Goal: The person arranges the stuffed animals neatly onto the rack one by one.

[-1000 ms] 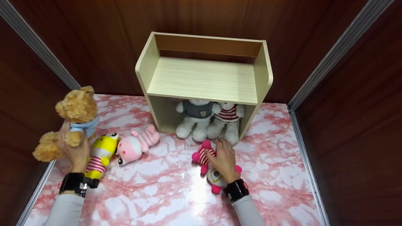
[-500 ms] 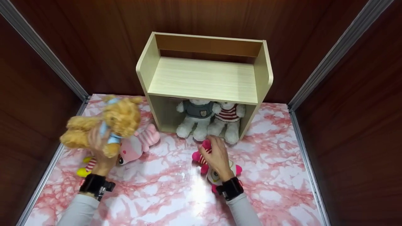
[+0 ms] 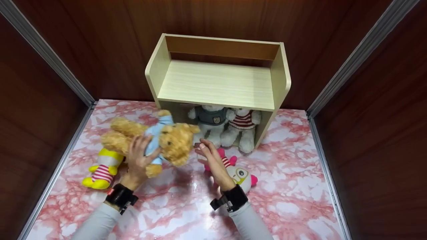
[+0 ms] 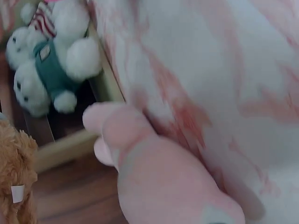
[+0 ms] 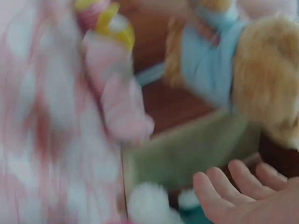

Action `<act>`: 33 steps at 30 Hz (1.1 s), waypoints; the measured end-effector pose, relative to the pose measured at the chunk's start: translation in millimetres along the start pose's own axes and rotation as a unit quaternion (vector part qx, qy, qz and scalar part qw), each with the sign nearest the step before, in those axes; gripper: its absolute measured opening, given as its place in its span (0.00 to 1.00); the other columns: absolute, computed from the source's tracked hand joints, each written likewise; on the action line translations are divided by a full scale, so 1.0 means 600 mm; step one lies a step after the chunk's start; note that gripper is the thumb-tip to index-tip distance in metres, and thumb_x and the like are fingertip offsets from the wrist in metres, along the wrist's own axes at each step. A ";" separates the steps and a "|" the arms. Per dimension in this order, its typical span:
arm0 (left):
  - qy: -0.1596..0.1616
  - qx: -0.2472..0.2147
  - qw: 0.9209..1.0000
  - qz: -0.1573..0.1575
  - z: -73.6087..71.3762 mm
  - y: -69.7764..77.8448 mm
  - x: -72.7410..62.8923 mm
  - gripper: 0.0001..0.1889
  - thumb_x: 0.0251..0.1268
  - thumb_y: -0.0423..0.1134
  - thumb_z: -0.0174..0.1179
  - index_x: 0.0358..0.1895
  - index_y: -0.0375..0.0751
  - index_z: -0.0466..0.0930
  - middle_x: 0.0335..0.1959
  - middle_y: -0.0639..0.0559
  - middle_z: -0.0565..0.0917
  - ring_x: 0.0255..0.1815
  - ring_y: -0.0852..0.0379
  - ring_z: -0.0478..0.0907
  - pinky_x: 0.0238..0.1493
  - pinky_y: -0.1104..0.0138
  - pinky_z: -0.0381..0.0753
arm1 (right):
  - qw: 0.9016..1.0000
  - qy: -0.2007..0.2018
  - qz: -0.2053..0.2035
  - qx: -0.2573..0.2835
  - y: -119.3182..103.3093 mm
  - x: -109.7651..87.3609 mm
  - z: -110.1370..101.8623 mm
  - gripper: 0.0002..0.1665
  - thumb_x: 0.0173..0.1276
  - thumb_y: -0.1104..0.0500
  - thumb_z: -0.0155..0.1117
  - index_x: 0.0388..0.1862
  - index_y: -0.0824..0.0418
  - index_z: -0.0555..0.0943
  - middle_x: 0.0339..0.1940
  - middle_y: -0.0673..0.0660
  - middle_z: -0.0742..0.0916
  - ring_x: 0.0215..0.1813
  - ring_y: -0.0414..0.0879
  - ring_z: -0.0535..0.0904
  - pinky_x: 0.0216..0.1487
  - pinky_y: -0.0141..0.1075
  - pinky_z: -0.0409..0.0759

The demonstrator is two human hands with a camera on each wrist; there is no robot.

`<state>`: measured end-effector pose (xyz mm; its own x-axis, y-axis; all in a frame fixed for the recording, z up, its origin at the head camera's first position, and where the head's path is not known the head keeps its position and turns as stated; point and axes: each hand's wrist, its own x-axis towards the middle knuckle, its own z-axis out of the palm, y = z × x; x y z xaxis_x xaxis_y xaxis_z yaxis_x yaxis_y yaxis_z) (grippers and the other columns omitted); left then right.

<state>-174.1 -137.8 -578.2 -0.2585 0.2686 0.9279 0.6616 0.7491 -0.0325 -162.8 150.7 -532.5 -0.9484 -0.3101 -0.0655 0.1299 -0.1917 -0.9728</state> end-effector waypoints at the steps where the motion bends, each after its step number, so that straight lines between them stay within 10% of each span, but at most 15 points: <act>1: -0.004 -0.003 1.000 0.011 0.005 0.005 0.000 0.22 0.83 0.50 0.44 0.73 0.62 0.72 0.69 0.34 0.75 0.70 0.29 0.70 0.61 0.28 0.68 | 0.999 0.000 0.015 0.030 -0.004 -0.002 0.006 0.43 0.82 0.43 0.48 0.84 0.65 0.50 0.81 0.73 0.60 0.79 0.68 0.59 0.76 0.62 0.59; 7: -0.018 0.017 0.998 0.065 0.026 0.026 0.009 0.48 0.60 0.13 0.45 0.78 0.64 0.66 0.67 0.38 0.79 0.64 0.31 0.76 0.61 0.32 0.72 | 0.988 0.049 0.058 0.137 -0.023 -0.008 0.035 0.73 0.67 0.32 0.68 0.85 0.62 0.30 0.85 0.69 0.44 0.85 0.63 0.39 0.81 0.59 0.37; 13: -0.039 0.031 0.995 0.089 0.041 0.040 0.014 0.49 0.58 0.13 0.48 0.78 0.65 0.67 0.67 0.41 0.80 0.65 0.36 0.77 0.62 0.34 0.73 | 0.983 0.075 0.044 0.160 -0.024 -0.001 0.043 0.36 0.77 0.49 0.62 0.75 0.61 0.61 0.64 0.66 0.79 0.62 0.58 0.80 0.65 0.51 0.79; 19: -0.045 0.061 0.993 0.093 0.052 0.051 0.014 0.37 0.64 0.19 0.52 0.68 0.64 0.77 0.67 0.42 0.81 0.65 0.39 0.78 0.61 0.40 0.77 | 0.983 0.104 0.036 0.147 -0.017 0.006 0.037 0.27 0.77 0.58 0.60 0.70 0.63 0.66 0.55 0.61 0.83 0.52 0.52 0.85 0.55 0.46 0.85; 23: -0.121 0.045 0.989 0.073 0.049 0.058 0.013 0.42 0.58 0.19 0.55 0.73 0.65 0.73 0.73 0.41 0.74 0.72 0.38 0.71 0.67 0.39 0.72 | 0.982 0.135 0.035 0.123 -0.018 0.010 0.024 0.27 0.75 0.59 0.62 0.67 0.65 0.68 0.52 0.62 0.84 0.49 0.52 0.85 0.52 0.45 0.86; 29: -0.287 -0.046 0.957 0.013 0.027 0.060 0.014 0.60 0.54 0.61 0.71 0.86 0.56 0.41 0.83 0.35 0.53 0.82 0.37 0.52 0.76 0.34 0.51 | 0.982 0.180 0.059 0.027 -0.026 0.016 0.000 0.30 0.71 0.57 0.67 0.65 0.68 0.69 0.51 0.62 0.83 0.46 0.51 0.84 0.49 0.42 0.86; 33: -0.329 -0.104 0.939 -0.007 0.018 0.051 0.026 0.51 0.72 0.73 0.41 0.85 0.43 0.39 0.83 0.33 0.51 0.83 0.39 0.51 0.77 0.36 0.51 | 0.983 0.172 0.059 -0.008 -0.038 0.020 -0.012 0.31 0.70 0.58 0.67 0.67 0.68 0.68 0.54 0.64 0.81 0.48 0.52 0.84 0.51 0.44 0.86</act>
<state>-165.6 -104.1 -568.7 -0.6015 0.6264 0.4958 0.7602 0.6397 0.1140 -178.9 158.0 -512.4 -0.9691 0.0043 -0.2465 0.2427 -0.1587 -0.9570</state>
